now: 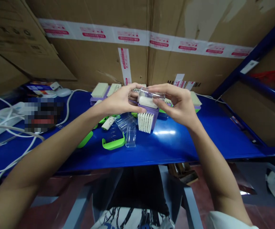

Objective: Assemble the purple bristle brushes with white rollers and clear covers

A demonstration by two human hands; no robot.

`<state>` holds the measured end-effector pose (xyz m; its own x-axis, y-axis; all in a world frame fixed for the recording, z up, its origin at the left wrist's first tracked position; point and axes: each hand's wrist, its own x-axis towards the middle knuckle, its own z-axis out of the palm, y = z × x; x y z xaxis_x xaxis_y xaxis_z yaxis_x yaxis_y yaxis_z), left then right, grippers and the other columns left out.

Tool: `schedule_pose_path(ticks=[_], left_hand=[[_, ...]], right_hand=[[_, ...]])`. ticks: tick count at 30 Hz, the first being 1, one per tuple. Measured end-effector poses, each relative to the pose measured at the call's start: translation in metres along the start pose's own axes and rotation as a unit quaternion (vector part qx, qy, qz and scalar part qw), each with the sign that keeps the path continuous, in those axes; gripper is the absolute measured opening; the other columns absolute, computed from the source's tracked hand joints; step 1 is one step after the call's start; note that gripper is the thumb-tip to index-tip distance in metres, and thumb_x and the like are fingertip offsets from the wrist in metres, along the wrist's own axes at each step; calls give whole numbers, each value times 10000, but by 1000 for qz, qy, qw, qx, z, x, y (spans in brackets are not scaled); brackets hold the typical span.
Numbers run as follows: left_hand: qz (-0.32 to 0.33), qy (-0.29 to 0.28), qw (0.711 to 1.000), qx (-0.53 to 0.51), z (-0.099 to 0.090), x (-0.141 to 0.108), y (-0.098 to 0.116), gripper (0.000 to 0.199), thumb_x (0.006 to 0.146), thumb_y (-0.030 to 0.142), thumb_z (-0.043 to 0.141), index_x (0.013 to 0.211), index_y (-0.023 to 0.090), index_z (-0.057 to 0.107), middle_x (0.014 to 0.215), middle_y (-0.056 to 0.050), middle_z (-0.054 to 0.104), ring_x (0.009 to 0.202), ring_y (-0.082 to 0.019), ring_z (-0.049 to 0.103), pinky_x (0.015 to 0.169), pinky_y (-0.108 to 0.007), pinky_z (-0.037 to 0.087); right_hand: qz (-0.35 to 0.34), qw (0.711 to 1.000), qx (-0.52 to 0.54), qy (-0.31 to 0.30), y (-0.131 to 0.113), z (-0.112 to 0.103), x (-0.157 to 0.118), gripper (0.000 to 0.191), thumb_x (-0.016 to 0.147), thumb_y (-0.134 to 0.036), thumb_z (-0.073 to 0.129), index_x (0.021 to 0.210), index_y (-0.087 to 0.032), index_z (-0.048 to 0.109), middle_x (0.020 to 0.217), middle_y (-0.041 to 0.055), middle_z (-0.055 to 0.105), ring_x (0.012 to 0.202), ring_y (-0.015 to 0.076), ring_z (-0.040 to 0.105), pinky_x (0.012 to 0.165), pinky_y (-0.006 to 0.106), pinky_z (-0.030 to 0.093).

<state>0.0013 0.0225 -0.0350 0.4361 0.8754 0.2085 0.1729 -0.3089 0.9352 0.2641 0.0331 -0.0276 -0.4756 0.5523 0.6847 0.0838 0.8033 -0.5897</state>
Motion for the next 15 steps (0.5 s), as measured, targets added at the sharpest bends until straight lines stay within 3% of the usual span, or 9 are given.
schedule_pose_path(ticks=[5, 9, 15], left_hand=[[17, 0, 1000, 18, -2, -2, 2, 900, 719, 289, 1053, 1468, 189, 565, 1215, -116, 834, 1111, -314, 841, 973, -439, 672], [35, -3, 999, 14, -7, -2, 4, 1007, 618, 305, 1128, 1484, 216, 620, 1308, -129, 811, 1160, -337, 834, 962, -414, 685], [42, -13, 999, -6, -12, -2, 6, 803, 586, 286, 1137, 1279, 251, 732, 1226, -83, 810, 1054, -311, 840, 899, -405, 701]], right_hand=[[-86, 988, -122, -44, -10, -5, 3, 278, 1033, -300, 861, 1301, -352, 917, 1369, 25, 897, 1281, 297, 865, 1149, 512, 707], [-25, 988, -136, -75, -19, -4, 2, 227, 1072, -428, 816, 1269, -394, 925, 1433, 22, 866, 1352, 325, 825, 1225, 576, 659], [45, 989, -132, -44, -13, 4, -8, 321, 1091, -566, 755, 1330, -410, 902, 1493, 42, 832, 1433, 374, 772, 1301, 668, 586]])
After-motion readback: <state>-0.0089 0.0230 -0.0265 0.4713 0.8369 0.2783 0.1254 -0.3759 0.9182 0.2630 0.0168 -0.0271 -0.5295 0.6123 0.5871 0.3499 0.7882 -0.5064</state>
